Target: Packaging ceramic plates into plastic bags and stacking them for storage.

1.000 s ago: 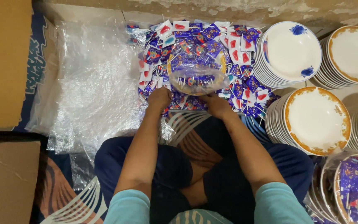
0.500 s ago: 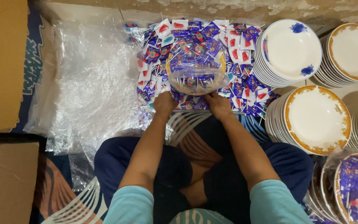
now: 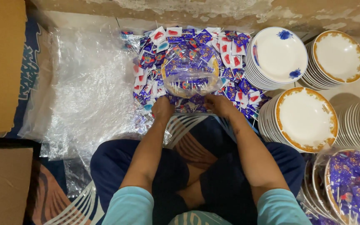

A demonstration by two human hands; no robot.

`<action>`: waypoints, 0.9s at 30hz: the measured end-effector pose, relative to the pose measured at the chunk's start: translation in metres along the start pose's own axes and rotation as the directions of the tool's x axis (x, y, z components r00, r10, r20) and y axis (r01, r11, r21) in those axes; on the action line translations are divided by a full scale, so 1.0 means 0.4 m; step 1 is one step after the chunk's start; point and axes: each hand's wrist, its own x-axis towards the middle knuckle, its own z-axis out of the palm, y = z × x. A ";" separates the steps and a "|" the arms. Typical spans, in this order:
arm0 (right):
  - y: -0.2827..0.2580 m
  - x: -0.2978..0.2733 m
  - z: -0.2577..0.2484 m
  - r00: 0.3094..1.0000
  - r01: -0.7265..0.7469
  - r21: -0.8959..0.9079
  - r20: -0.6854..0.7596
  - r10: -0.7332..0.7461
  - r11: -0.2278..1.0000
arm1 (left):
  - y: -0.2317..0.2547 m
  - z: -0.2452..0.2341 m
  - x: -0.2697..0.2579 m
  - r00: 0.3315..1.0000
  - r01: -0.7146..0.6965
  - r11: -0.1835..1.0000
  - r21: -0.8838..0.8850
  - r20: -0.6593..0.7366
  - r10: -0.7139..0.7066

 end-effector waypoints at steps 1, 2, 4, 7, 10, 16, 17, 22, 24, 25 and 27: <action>0.005 0.006 -0.009 1.000 -0.001 0.001 0.002 0.001 1.000 | 0.006 -0.020 -0.005 1.000 0.002 1.000 0.001 0.002 -0.002; 0.009 0.011 -0.013 1.000 -0.005 0.067 0.010 0.005 0.998 | 0.009 -0.041 -0.013 1.000 0.014 1.000 -0.014 0.027 -0.014; 0.023 0.021 -0.010 1.000 -0.010 0.136 0.015 0.008 0.991 | 0.012 -0.067 -0.010 0.998 0.025 0.999 -0.023 0.051 -0.024; 0.059 0.041 0.013 0.999 -0.043 0.467 0.024 0.037 0.883 | -0.001 -0.074 0.017 0.997 -0.029 0.998 0.047 0.072 0.026; 0.083 0.048 0.017 1.000 -0.022 0.531 0.005 0.023 0.847 | 0.018 -0.105 -0.023 0.997 -0.042 0.991 0.129 0.076 0.032; 0.030 0.021 0.003 0.981 -0.187 0.632 0.160 0.110 0.752 | 0.003 -0.036 0.005 0.992 0.013 0.992 0.128 0.125 -0.029; 0.032 0.027 0.003 0.984 -0.159 0.613 0.158 0.077 0.774 | 0.032 -0.075 -0.035 0.993 0.077 0.997 0.022 0.089 -0.079; 0.006 0.026 -0.007 0.984 -0.149 0.661 0.172 0.044 0.735 | -0.080 0.009 0.088 0.976 0.182 0.948 -0.262 -0.069 -0.206; -0.002 0.018 -0.010 0.979 -0.171 0.712 0.203 0.034 0.681 | -0.099 0.013 0.117 0.972 0.192 0.931 -0.310 -0.069 -0.224; 0.005 0.027 -0.002 0.979 -0.169 0.713 0.203 0.030 0.681 | -0.090 -0.028 0.105 0.972 0.193 0.931 -0.310 -0.072 -0.225; 0.022 0.038 0.010 0.975 -0.201 0.722 0.211 0.066 0.662 | -0.064 -0.102 0.078 0.998 0.063 0.994 -0.085 0.012 -0.062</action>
